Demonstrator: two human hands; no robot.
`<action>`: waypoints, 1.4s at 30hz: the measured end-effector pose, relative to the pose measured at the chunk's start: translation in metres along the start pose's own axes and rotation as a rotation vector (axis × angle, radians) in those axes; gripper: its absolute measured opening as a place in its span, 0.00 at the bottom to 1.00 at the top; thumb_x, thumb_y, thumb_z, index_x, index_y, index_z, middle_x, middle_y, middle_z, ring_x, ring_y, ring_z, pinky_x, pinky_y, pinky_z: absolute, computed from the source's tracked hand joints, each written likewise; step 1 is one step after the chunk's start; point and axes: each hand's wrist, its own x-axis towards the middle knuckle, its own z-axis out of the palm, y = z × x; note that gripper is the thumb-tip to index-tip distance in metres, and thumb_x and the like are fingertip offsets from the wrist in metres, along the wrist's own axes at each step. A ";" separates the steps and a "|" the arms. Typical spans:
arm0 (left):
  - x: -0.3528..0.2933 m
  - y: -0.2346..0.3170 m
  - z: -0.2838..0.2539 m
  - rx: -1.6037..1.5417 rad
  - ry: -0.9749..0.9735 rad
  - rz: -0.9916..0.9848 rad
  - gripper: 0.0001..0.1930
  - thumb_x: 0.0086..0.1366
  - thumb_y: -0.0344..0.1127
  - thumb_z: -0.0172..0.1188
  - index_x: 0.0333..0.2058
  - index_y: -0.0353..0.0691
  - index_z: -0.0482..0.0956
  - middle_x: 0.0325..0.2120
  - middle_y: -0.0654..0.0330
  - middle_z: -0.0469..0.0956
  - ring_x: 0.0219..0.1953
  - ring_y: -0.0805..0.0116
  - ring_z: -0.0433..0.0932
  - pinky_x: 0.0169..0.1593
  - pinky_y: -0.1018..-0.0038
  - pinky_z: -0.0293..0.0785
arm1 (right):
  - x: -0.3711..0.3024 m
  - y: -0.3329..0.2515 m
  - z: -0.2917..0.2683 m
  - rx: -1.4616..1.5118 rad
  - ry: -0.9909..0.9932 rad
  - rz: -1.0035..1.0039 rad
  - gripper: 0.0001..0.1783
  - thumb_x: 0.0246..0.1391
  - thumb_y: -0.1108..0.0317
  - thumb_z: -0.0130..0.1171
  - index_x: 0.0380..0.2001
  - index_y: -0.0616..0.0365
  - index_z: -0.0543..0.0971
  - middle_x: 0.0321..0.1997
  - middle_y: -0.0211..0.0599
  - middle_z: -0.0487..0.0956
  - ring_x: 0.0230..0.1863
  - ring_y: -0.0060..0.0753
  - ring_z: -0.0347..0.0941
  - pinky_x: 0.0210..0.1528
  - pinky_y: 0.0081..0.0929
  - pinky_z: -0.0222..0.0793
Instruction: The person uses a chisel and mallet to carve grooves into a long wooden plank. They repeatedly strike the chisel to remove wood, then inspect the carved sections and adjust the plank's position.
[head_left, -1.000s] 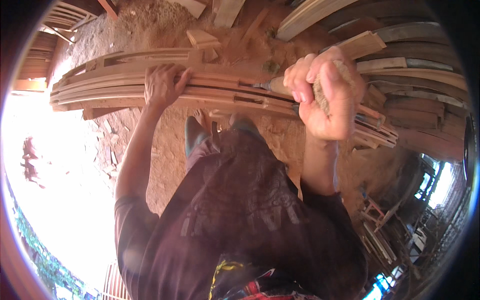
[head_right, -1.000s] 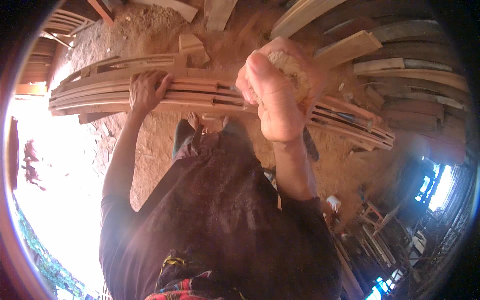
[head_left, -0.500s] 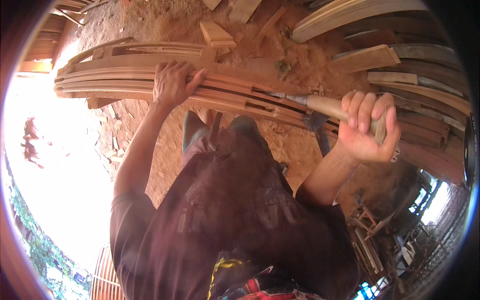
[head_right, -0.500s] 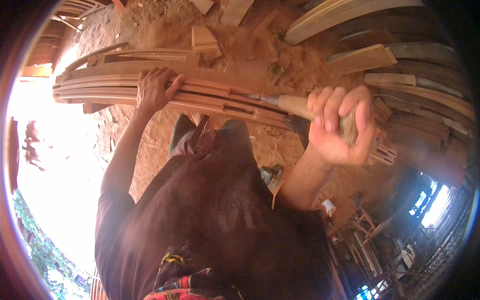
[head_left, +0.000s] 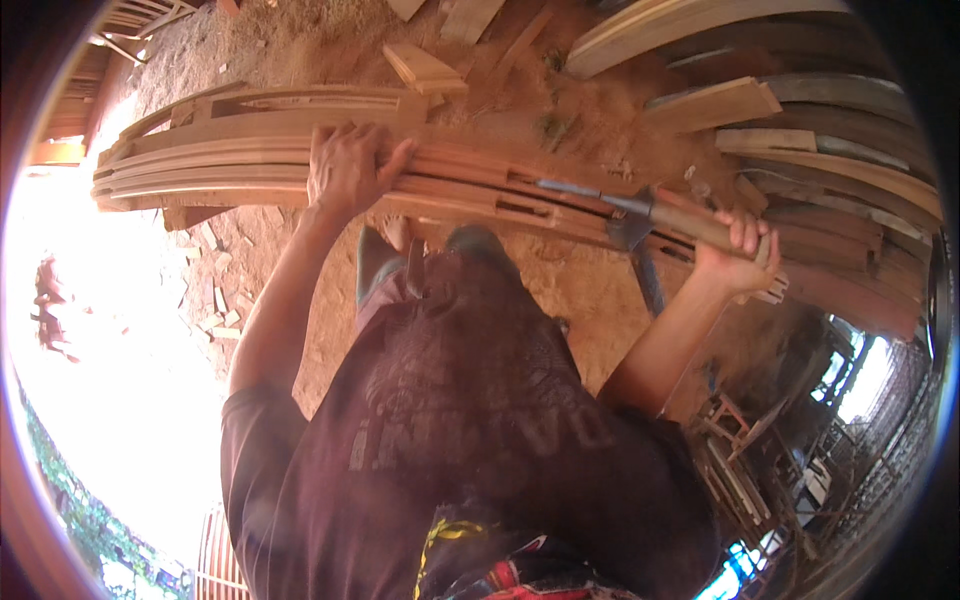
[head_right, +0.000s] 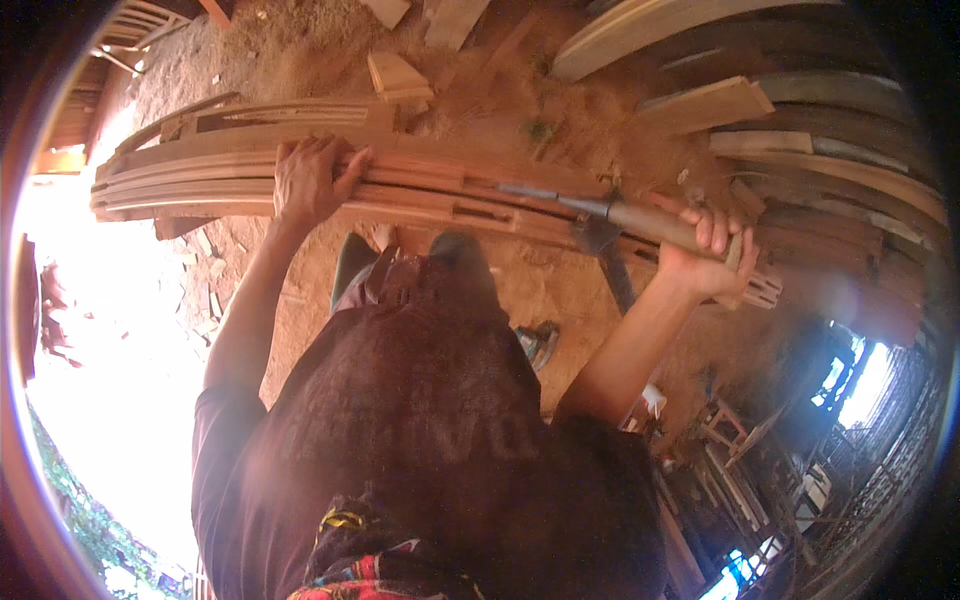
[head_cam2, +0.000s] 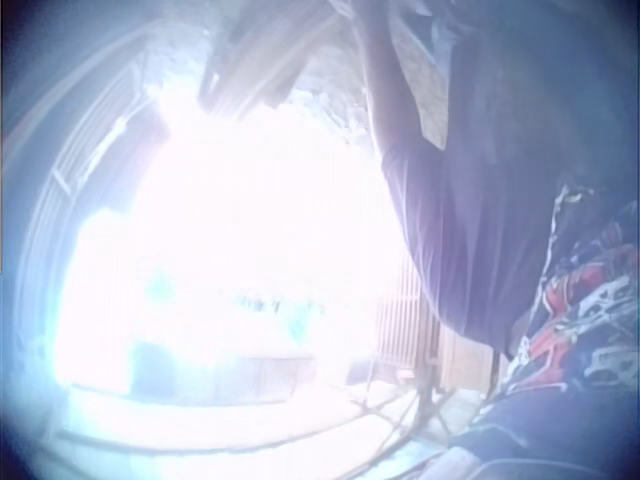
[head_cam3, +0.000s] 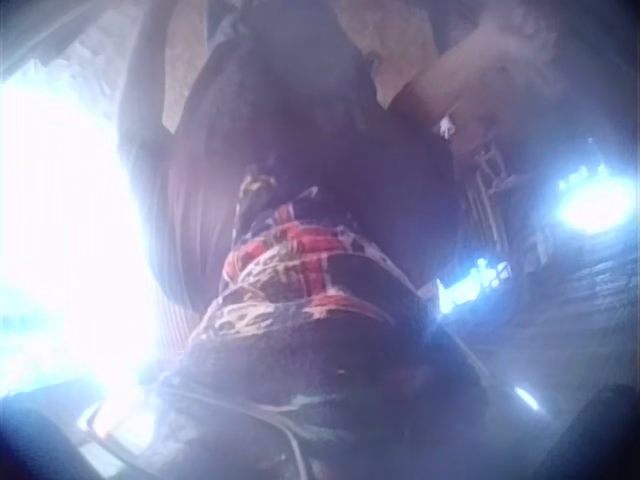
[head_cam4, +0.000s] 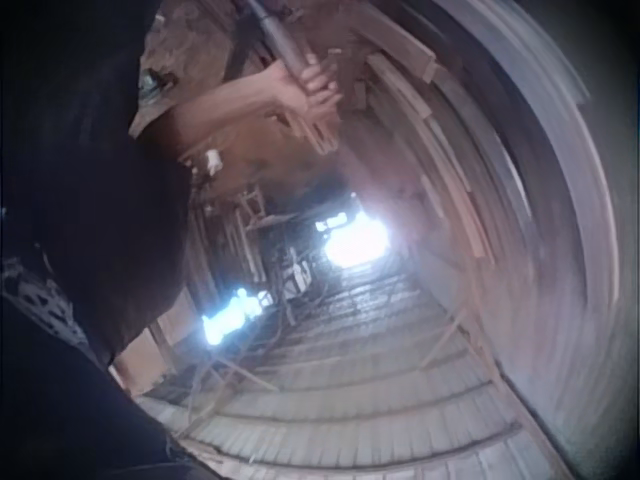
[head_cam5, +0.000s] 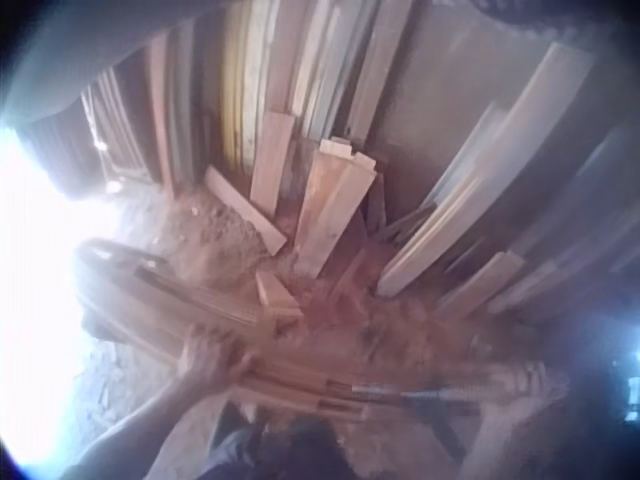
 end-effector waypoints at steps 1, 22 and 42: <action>0.005 -0.001 0.000 -0.006 0.000 -0.003 0.24 0.74 0.59 0.59 0.33 0.45 0.87 0.32 0.59 0.86 0.44 0.55 0.82 0.53 0.58 0.67 | -0.002 -0.001 -0.001 0.005 0.001 -0.006 0.13 0.66 0.56 0.50 0.28 0.48 0.74 0.14 0.17 0.63 0.19 0.23 0.62 0.35 0.34 0.69; -0.002 -0.004 0.007 -0.002 0.052 0.005 0.24 0.72 0.60 0.60 0.31 0.44 0.85 0.31 0.57 0.85 0.42 0.56 0.83 0.54 0.56 0.68 | -0.025 -0.093 0.130 -0.293 -0.698 -0.310 0.16 0.64 0.59 0.52 0.36 0.64 0.78 0.17 0.29 0.70 0.19 0.29 0.67 0.26 0.31 0.64; 0.000 -0.002 0.005 -0.006 0.102 0.067 0.23 0.73 0.58 0.61 0.32 0.44 0.86 0.31 0.59 0.86 0.41 0.58 0.83 0.51 0.61 0.68 | -0.029 -0.031 0.107 -0.329 -0.543 -0.120 0.23 0.76 0.53 0.38 0.45 0.57 0.78 0.20 0.26 0.68 0.22 0.26 0.61 0.34 0.37 0.62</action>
